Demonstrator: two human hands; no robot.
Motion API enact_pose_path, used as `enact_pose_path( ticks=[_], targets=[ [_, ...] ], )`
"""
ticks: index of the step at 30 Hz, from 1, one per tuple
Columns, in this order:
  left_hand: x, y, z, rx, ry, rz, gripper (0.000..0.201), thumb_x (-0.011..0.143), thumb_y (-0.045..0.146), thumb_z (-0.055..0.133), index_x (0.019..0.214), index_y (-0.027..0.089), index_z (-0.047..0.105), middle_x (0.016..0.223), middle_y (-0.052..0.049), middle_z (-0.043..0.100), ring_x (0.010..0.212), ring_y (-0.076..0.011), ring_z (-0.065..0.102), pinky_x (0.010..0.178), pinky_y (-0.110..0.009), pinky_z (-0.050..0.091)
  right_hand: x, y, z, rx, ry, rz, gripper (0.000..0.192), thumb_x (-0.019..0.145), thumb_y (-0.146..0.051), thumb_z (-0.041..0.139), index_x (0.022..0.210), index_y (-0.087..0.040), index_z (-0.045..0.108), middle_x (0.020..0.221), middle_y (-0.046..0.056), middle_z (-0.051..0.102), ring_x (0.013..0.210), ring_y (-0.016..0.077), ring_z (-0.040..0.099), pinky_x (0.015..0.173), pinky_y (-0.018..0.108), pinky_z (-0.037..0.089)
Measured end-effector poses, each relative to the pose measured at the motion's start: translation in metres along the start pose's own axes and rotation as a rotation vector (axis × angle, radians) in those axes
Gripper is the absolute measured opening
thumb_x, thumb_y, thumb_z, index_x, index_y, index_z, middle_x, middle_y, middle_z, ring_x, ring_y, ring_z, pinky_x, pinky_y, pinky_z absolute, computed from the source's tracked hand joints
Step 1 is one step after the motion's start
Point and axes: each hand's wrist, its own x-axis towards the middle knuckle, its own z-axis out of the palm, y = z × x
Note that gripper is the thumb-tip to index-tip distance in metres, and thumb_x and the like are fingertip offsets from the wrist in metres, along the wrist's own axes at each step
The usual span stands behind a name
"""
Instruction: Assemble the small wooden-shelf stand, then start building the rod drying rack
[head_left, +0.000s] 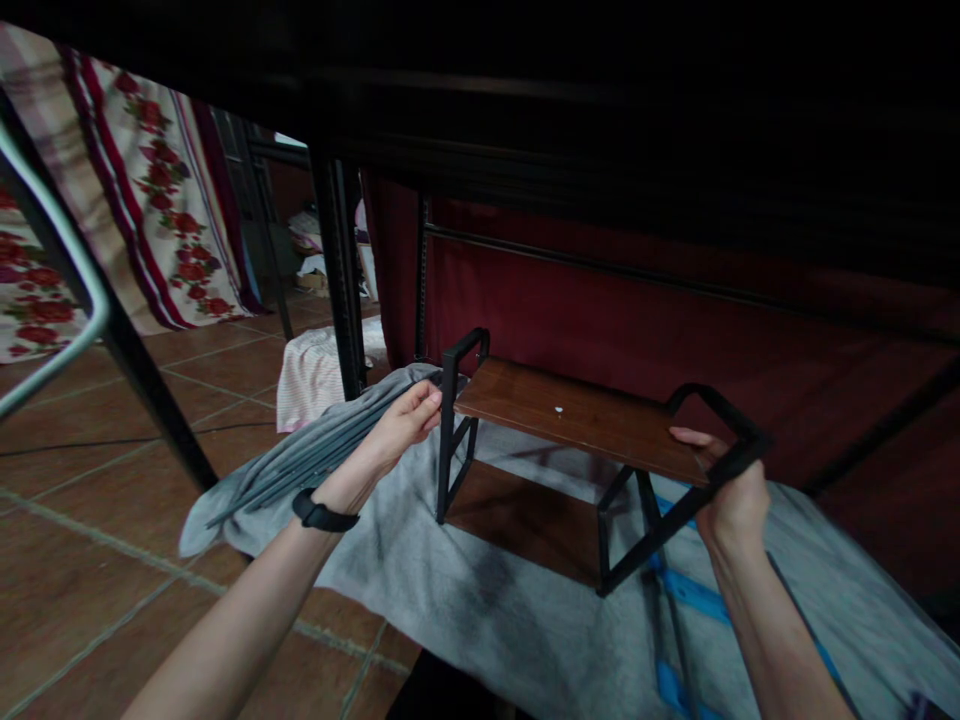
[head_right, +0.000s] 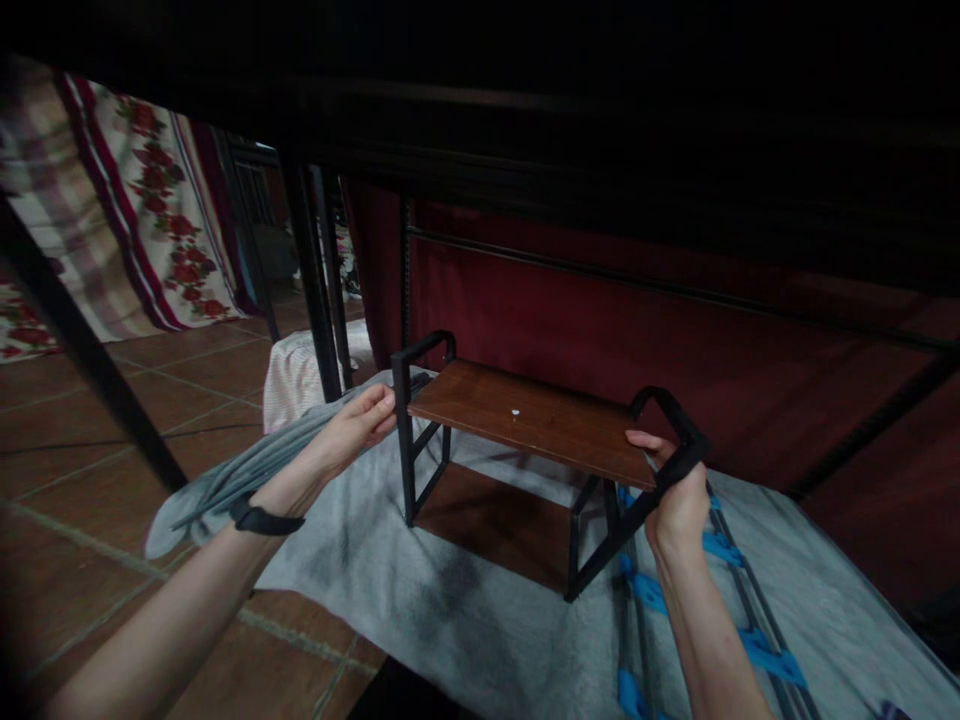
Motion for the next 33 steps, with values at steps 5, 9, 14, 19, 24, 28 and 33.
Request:
enact_pose_path(
  ticks=[5, 9, 14, 19, 24, 28, 33],
  targets=[
    [-0.0044, 0.0015, 0.0003, -0.041, 0.008, 0.027, 0.03, 0.085, 0.044, 0.065, 0.089, 0.018, 0.05, 0.054, 0.006, 0.044, 0.044, -0.0068, 0.036, 0.041, -0.017, 0.025, -0.0005, 0.0004, 0.0008, 0.016, -0.016, 0.006, 0.05, 0.086, -0.045, 0.034, 0.076, -0.018, 0.074, 0.093, 0.008, 0.074, 0.102, 0.0267, 0.064, 0.1, 0.042, 0.039],
    [-0.0038, -0.0009, 0.0026, -0.042, 0.085, 0.006, 0.033, 0.087, 0.048, 0.06, 0.08, 0.02, 0.044, 0.053, 0.008, 0.039, 0.04, -0.0053, 0.03, 0.038, -0.016, 0.02, -0.0006, 0.0005, 0.0041, 0.025, -0.037, 0.019, 0.052, 0.088, -0.046, 0.032, 0.075, -0.018, 0.074, 0.093, 0.008, 0.074, 0.102, 0.0259, 0.064, 0.101, 0.042, 0.039],
    [-0.0028, -0.0004, 0.0035, -0.035, 0.075, 0.044, 0.029, 0.084, 0.04, 0.065, 0.08, 0.02, 0.045, 0.053, 0.008, 0.038, 0.041, -0.0042, 0.028, 0.04, -0.014, 0.017, -0.0004, -0.0006, 0.0045, -0.01, -0.006, 0.005, 0.048, 0.086, -0.042, 0.034, 0.074, -0.017, 0.074, 0.093, 0.008, 0.074, 0.102, 0.0262, 0.064, 0.099, 0.042, 0.04],
    [-0.0058, -0.0009, 0.0073, -0.123, 0.05, -0.006, 0.029, 0.083, 0.042, 0.067, 0.084, 0.02, 0.048, 0.055, 0.007, 0.04, 0.044, -0.0057, 0.033, 0.041, -0.016, 0.022, 0.0016, 0.0006, -0.0007, -0.015, 0.01, 0.01, 0.051, 0.087, -0.043, 0.031, 0.076, -0.017, 0.074, 0.094, 0.009, 0.073, 0.1, 0.0265, 0.064, 0.098, 0.042, 0.04],
    [-0.001, -0.0014, 0.0078, -0.075, 0.11, -0.018, 0.034, 0.082, 0.044, 0.067, 0.078, 0.02, 0.043, 0.053, 0.009, 0.033, 0.041, -0.0041, 0.024, 0.04, -0.015, 0.014, 0.0016, 0.0006, 0.0005, 0.042, -0.018, 0.014, 0.05, 0.086, -0.044, 0.033, 0.075, -0.017, 0.074, 0.091, 0.008, 0.074, 0.098, 0.0263, 0.064, 0.096, 0.042, 0.042],
    [0.0006, 0.0009, 0.0051, -0.024, 0.053, 0.045, 0.029, 0.081, 0.04, 0.068, 0.081, 0.02, 0.047, 0.057, 0.007, 0.038, 0.045, -0.005, 0.029, 0.042, -0.015, 0.019, 0.0016, 0.0013, -0.0014, 0.046, 0.007, 0.022, 0.05, 0.087, -0.045, 0.033, 0.076, -0.016, 0.074, 0.093, 0.008, 0.074, 0.099, 0.026, 0.064, 0.095, 0.041, 0.042],
    [0.0006, -0.0013, 0.006, 0.045, 0.092, 0.013, 0.032, 0.084, 0.047, 0.063, 0.08, 0.019, 0.047, 0.06, 0.006, 0.038, 0.046, -0.0056, 0.03, 0.042, -0.017, 0.019, 0.0022, 0.0012, -0.0027, 0.055, -0.011, 0.026, 0.051, 0.087, -0.048, 0.034, 0.075, -0.017, 0.074, 0.091, 0.008, 0.073, 0.099, 0.0252, 0.064, 0.093, 0.039, 0.042]
  ],
)
